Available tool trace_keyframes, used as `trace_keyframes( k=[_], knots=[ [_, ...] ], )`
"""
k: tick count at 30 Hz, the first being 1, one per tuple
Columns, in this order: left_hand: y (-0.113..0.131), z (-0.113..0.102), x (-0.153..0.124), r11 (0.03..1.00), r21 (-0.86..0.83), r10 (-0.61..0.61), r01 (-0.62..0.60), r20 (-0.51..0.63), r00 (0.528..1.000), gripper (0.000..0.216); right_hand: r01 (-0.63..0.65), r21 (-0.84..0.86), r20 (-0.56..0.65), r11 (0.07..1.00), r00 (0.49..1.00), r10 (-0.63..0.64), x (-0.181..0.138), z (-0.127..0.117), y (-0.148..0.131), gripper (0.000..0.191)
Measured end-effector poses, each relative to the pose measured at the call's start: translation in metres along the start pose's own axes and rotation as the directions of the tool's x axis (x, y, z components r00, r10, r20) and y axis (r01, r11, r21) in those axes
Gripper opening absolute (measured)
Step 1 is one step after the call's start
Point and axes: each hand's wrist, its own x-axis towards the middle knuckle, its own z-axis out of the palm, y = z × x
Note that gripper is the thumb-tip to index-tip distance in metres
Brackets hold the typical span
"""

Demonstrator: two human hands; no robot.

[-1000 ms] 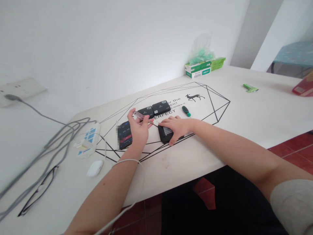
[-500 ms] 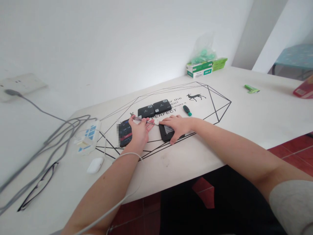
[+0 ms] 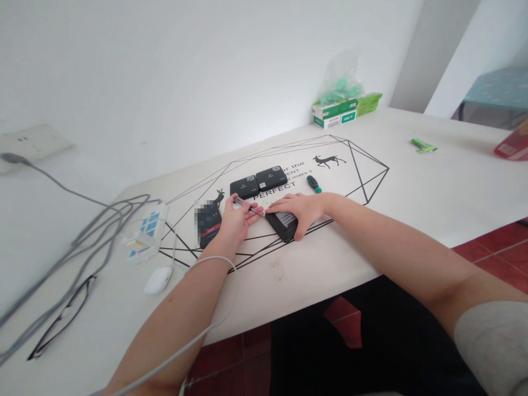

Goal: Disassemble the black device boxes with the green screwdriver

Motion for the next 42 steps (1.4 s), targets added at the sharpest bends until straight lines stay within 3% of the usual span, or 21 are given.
trace_keyframes(
  k=[15,30,36,39,42],
  knots=[
    [-0.001,0.007,-0.008,0.999,0.019,-0.027,0.027,0.017,0.999,0.06,0.051,0.031,-0.045,0.998,0.998,-0.05,0.002,0.004,0.005,0.118],
    [-0.005,0.009,-0.012,0.999,0.048,0.018,-0.02,0.043,0.999,0.051,0.068,0.046,-0.07,0.997,0.995,-0.065,0.004,0.006,0.009,0.126],
    [0.001,0.013,-0.017,0.999,0.032,0.013,-0.013,-0.001,1.0,0.066,0.053,0.075,-0.109,0.996,0.993,-0.045,0.003,0.005,0.004,0.115],
    [0.005,0.011,-0.017,0.986,0.136,0.109,-0.101,-0.057,0.992,0.073,0.048,0.051,-0.157,0.998,0.987,-0.039,0.003,0.006,-0.003,0.1],
    [0.01,0.005,-0.016,0.862,0.46,0.273,-0.214,-0.064,0.96,0.065,0.07,0.024,-0.198,0.997,0.978,-0.064,0.003,0.007,-0.009,0.093]
  ],
)
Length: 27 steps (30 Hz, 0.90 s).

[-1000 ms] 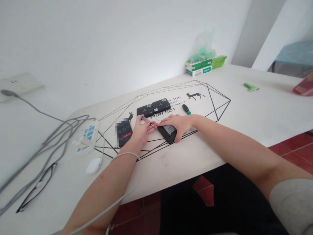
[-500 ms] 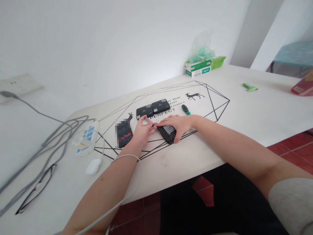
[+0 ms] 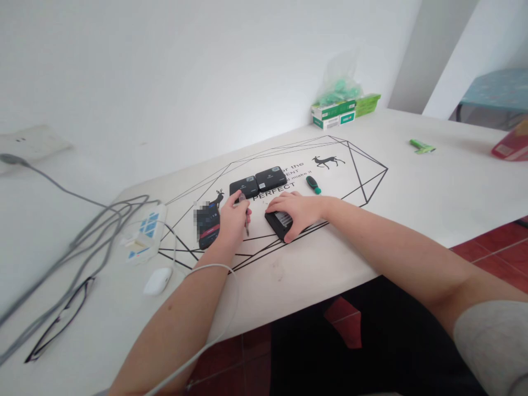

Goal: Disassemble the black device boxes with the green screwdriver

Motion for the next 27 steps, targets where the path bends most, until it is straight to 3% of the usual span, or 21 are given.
trace_keyframes(
  k=[2,5,8,10,12,14,16,17,19,21,27],
  knots=[
    [0.0,-0.004,0.001,0.93,0.344,0.138,-0.128,-0.005,0.99,0.057,0.009,0.004,-0.015,1.0,1.0,-0.009,0.0,0.001,-0.003,0.091],
    [-0.001,-0.007,-0.001,0.659,0.722,0.22,-0.212,0.084,0.972,0.055,0.013,0.011,-0.037,1.0,0.999,-0.012,0.001,0.003,-0.006,0.086],
    [-0.005,-0.004,-0.005,0.464,0.855,0.168,-0.232,0.172,0.971,0.054,0.027,0.018,-0.062,0.999,0.998,-0.026,0.002,0.006,-0.009,0.08],
    [-0.007,-0.003,-0.007,0.396,0.876,0.238,-0.275,0.191,0.952,0.054,0.025,0.021,-0.078,0.999,0.997,-0.023,0.004,0.008,-0.008,0.077],
    [-0.008,-0.004,-0.008,0.405,0.823,0.365,-0.397,0.253,0.896,0.054,0.016,0.015,-0.106,1.0,0.994,-0.014,0.006,0.01,-0.006,0.073],
    [-0.007,-0.006,-0.01,0.485,0.638,0.43,-0.598,0.422,0.799,0.057,0.008,0.016,-0.146,1.0,0.989,-0.005,0.008,0.011,-0.002,0.067],
    [-0.005,-0.008,-0.014,0.599,0.392,0.41,-0.698,0.599,0.688,0.067,-0.003,0.034,-0.179,0.999,0.984,0.009,0.01,0.011,0.003,0.06],
    [-0.004,-0.008,-0.016,0.646,0.325,0.377,-0.691,0.651,0.659,0.076,-0.009,0.045,-0.19,0.999,0.982,0.017,0.01,0.01,0.005,0.057],
    [-0.003,-0.007,-0.02,0.693,0.304,0.31,-0.653,0.693,0.651,0.096,-0.022,0.056,-0.203,0.998,0.979,0.033,0.011,0.009,0.009,0.054],
    [-0.002,-0.003,-0.022,0.698,0.336,0.28,-0.632,0.685,0.673,0.108,-0.035,0.054,-0.211,0.998,0.976,0.045,0.012,0.008,0.01,0.054],
    [-0.001,0.007,-0.023,0.701,0.308,0.34,-0.643,0.648,0.682,0.101,-0.037,0.051,-0.231,0.998,0.972,0.048,0.014,0.008,0.009,0.057]
  ],
)
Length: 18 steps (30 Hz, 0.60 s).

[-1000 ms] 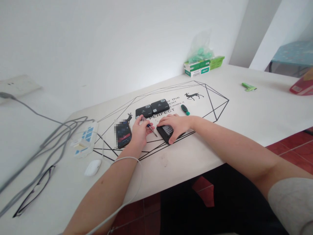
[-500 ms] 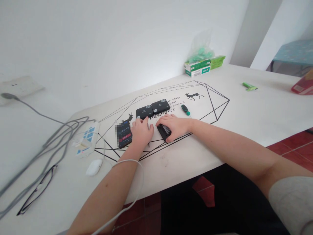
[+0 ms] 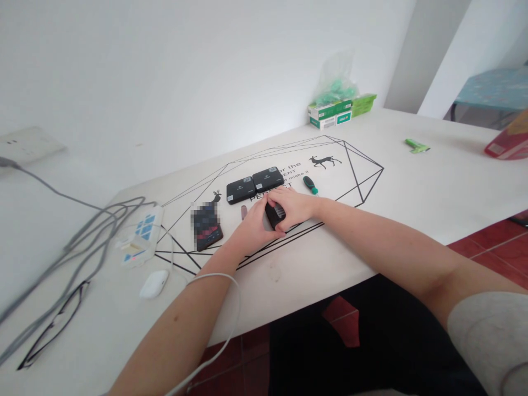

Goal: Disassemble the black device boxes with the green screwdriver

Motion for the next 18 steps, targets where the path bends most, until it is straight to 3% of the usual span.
trace_keyframes(
  k=[4,14,18],
  knots=[
    [0.0013,-0.0011,0.0006,1.0,-0.025,0.012,-0.012,-0.013,1.0,0.089,-0.003,0.016,-0.005,1.0,1.0,0.003,0.0004,-0.001,0.0,0.057],
    [0.001,-0.002,0.0009,0.996,-0.092,0.002,0.0,0.025,1.0,0.1,0.01,0.043,-0.018,0.999,1.0,-0.01,0.0002,-0.0029,0.0023,0.06],
    [0.0041,-0.0037,0.0017,0.995,-0.096,-0.004,0.008,0.037,0.999,0.096,-0.005,0.03,-0.019,1.0,1.0,0.005,0.0002,-0.002,0.0006,0.06]
  ],
)
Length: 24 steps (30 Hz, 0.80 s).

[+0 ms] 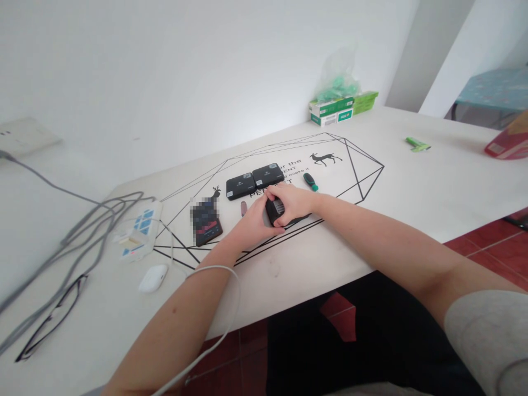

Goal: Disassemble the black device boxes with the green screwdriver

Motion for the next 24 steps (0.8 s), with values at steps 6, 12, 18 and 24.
trace_keyframes(
  k=[6,12,18,24],
  knots=[
    [-0.003,0.001,0.0,1.0,-0.018,-0.001,0.001,-0.004,1.0,0.096,-0.002,0.045,-0.011,0.999,1.0,0.003,-0.001,-0.005,0.002,0.057],
    [-0.006,0.002,-0.002,0.999,-0.049,0.022,-0.022,-0.005,1.0,0.117,-0.002,0.173,-0.089,0.985,0.996,0.018,-0.003,-0.013,0.006,0.055],
    [-0.005,0.008,-0.005,0.998,-0.028,-0.058,0.057,-0.029,0.998,0.133,0.091,0.503,-0.163,0.86,0.987,-0.01,-0.004,-0.013,0.014,0.055],
    [-0.003,0.01,-0.007,0.998,-0.059,-0.011,0.0,-0.182,0.983,0.124,0.076,0.889,-0.11,0.452,0.993,0.049,-0.003,-0.009,0.01,0.064]
  ],
)
